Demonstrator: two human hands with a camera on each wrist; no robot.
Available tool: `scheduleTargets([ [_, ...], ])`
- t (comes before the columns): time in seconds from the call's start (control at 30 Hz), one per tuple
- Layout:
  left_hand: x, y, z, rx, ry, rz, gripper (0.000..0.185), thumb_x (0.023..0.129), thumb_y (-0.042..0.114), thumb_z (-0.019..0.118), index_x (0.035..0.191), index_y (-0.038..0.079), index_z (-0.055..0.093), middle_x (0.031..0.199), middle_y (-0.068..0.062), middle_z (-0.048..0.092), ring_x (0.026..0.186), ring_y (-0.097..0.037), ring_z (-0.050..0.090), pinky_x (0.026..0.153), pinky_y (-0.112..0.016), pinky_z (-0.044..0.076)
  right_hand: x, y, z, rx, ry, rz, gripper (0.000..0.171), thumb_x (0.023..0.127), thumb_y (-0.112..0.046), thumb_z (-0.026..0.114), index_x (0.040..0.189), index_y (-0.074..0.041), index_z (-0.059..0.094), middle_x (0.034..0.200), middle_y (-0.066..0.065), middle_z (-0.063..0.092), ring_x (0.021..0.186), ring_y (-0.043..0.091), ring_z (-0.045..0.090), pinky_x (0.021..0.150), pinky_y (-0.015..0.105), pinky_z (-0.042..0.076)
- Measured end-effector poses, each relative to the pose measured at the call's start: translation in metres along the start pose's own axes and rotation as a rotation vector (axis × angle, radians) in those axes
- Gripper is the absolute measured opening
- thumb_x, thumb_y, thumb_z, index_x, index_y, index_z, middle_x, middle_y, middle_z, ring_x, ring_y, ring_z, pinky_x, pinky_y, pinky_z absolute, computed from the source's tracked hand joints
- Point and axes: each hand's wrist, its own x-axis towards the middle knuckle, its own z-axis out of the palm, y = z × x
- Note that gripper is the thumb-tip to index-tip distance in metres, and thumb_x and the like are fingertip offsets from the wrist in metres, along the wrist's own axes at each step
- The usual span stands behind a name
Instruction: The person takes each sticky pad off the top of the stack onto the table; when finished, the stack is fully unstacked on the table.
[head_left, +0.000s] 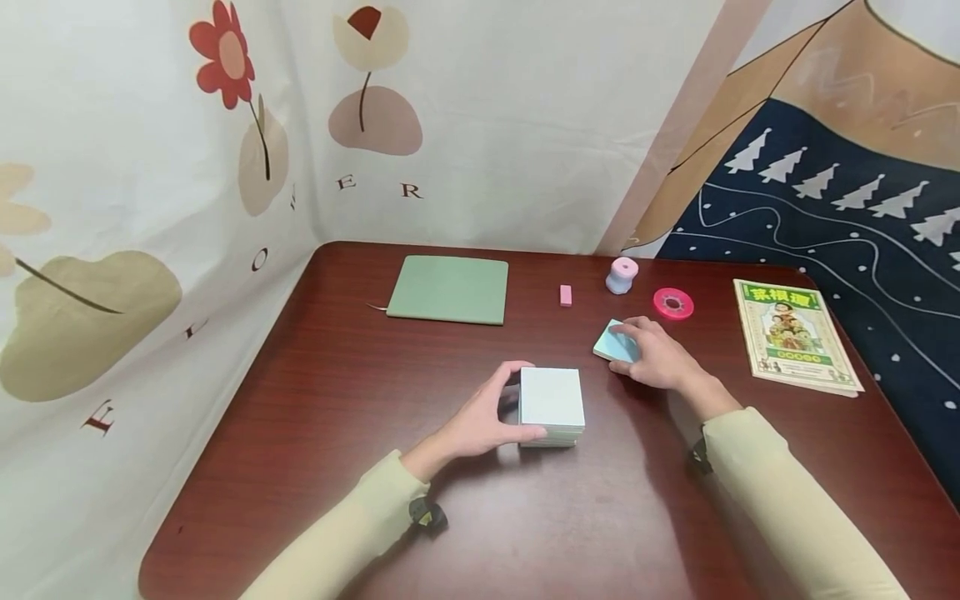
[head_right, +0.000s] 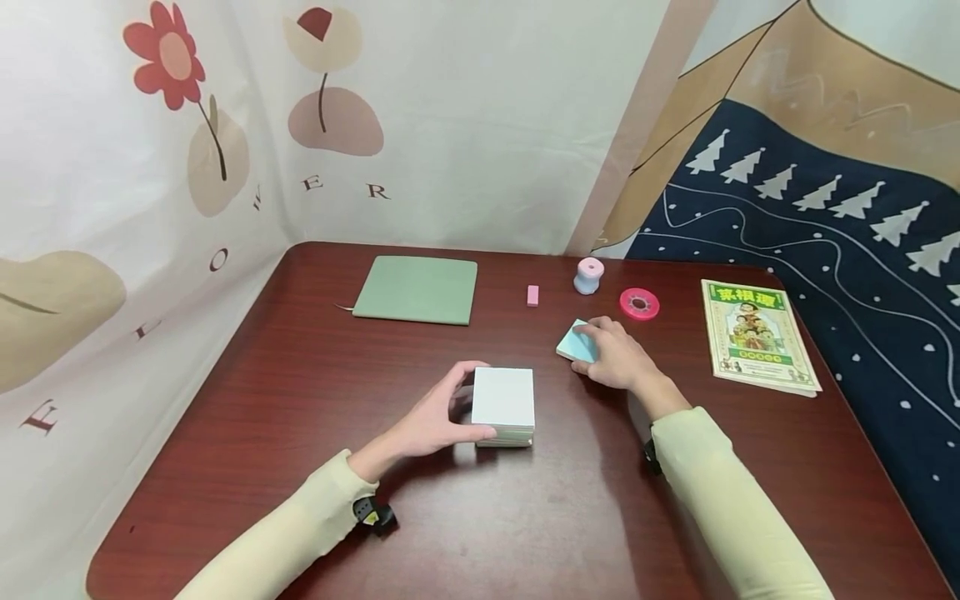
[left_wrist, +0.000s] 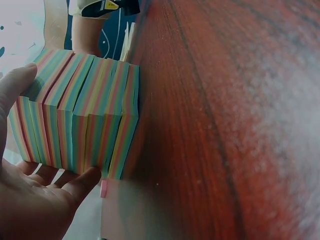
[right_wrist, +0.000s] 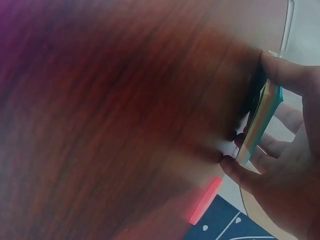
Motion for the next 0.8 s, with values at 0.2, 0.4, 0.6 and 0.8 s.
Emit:
scheduleTargets([
  [0.2,0.0006,0.0007,-0.0008,-0.009,-0.002,0.005,0.077,0.076,0.025,0.086,0.138,0.022,0.039,0.133,-0.001,0.051,0.125,-0.023,0.052,0.108,-0.042,0.038,0.0004,0.0001,-0.0006,-0.014,-0.010,-0.001,0.075,0.081,-0.030,0.077,0.145,-0.008,0.046,0.143,0.022,0.038,0.123,0.038,0.037,0.094,0.060,0.045],
  [0.4,0.0004,-0.0005,-0.0004,-0.023,-0.006,0.007,0.078,0.076,0.023,0.086,0.139,0.021,0.040,0.134,-0.002,0.050,0.126,-0.025,0.051,0.108,-0.044,0.037,-0.0026,0.0002,-0.0010,-0.036,-0.037,-0.022,0.074,0.084,-0.032,0.074,0.147,-0.009,0.043,0.145,0.024,0.035,0.124,0.040,0.036,0.094,0.061,0.045],
  [0.6,0.0008,-0.0012,-0.0004,-0.023,-0.008,0.017,0.078,0.076,0.022,0.086,0.139,0.020,0.040,0.134,-0.003,0.050,0.126,-0.027,0.050,0.109,-0.046,0.036,-0.0042,0.0009,-0.0021,-0.033,-0.058,-0.029,0.075,0.084,-0.032,0.074,0.148,-0.010,0.041,0.150,0.024,0.030,0.128,0.042,0.033,0.095,0.061,0.044],
  [0.8,0.0010,-0.0009,-0.0003,-0.002,-0.007,-0.002,0.078,0.076,0.024,0.086,0.138,0.022,0.039,0.132,-0.003,0.051,0.125,-0.024,0.052,0.107,-0.041,0.038,-0.0062,-0.0029,-0.0076,-0.049,-0.029,-0.045,0.077,0.083,-0.033,0.076,0.149,-0.011,0.042,0.152,0.021,0.029,0.131,0.041,0.032,0.096,0.062,0.043],
])
